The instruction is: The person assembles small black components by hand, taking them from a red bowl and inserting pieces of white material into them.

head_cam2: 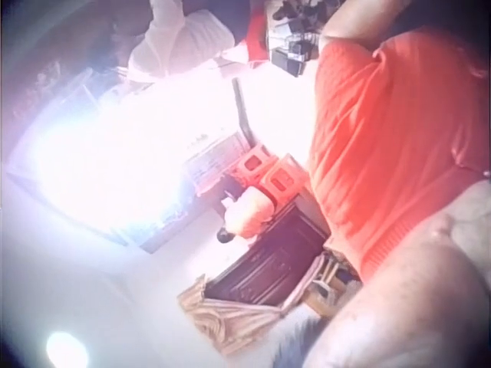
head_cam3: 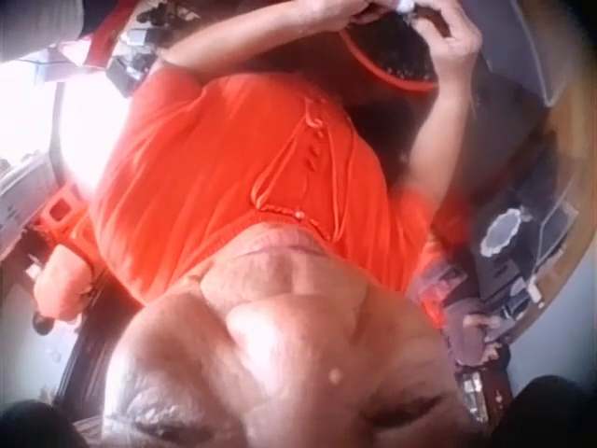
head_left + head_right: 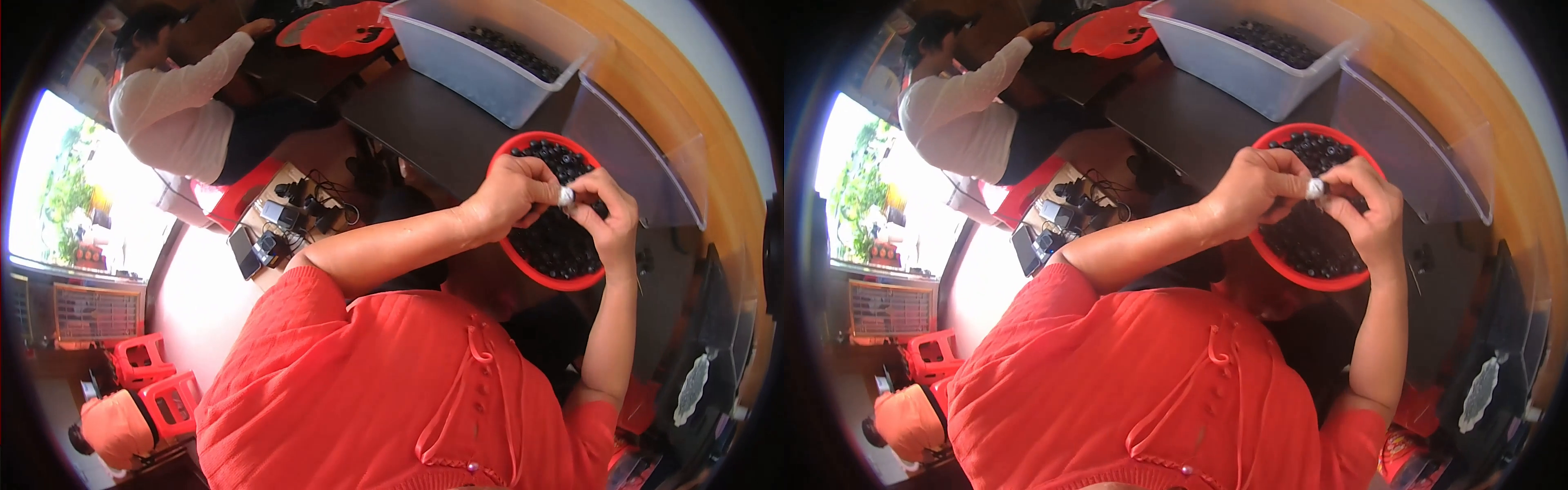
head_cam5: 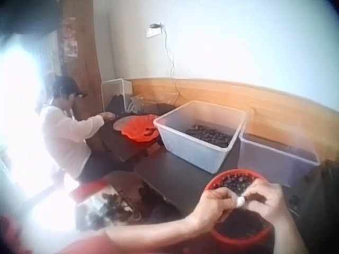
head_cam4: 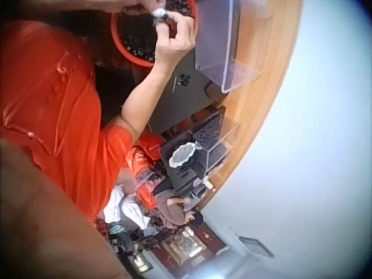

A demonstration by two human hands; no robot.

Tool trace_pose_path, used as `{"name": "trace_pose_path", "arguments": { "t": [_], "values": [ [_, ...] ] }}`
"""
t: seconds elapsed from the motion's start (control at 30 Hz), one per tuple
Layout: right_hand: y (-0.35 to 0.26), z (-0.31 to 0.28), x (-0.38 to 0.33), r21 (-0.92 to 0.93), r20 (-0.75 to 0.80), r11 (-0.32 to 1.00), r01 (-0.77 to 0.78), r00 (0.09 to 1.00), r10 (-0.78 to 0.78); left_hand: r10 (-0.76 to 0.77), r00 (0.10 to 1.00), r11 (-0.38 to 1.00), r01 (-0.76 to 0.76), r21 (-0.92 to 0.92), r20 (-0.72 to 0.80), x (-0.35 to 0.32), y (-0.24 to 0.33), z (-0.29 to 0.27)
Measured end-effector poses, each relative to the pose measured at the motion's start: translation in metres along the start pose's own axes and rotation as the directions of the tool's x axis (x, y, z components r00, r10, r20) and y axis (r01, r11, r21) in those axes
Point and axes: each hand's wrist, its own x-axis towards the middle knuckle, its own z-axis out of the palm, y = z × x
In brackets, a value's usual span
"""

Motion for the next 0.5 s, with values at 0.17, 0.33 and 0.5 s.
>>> {"name": "trace_pose_path", "arguments": {
  "t": [0.17,0.33,0.5],
  "values": [
    [-0.0022,0.0027,0.0003,-0.186,-0.014,0.96,0.211,0.976,-0.217,-0.006,0.998,0.999,0.008,-0.031,0.07,0.0028,-0.0027,-0.0015],
    [-0.0017,0.0034,-0.002,-0.202,0.008,0.959,0.196,0.98,-0.199,-0.034,0.996,0.997,0.039,-0.063,0.079,0.0053,-0.0034,-0.0059],
    [0.0044,0.0025,-0.0042,-0.028,-0.036,0.993,0.118,0.992,-0.119,-0.071,0.996,0.985,0.078,-0.154,0.049,0.0023,0.0013,-0.0012]
  ]
}}
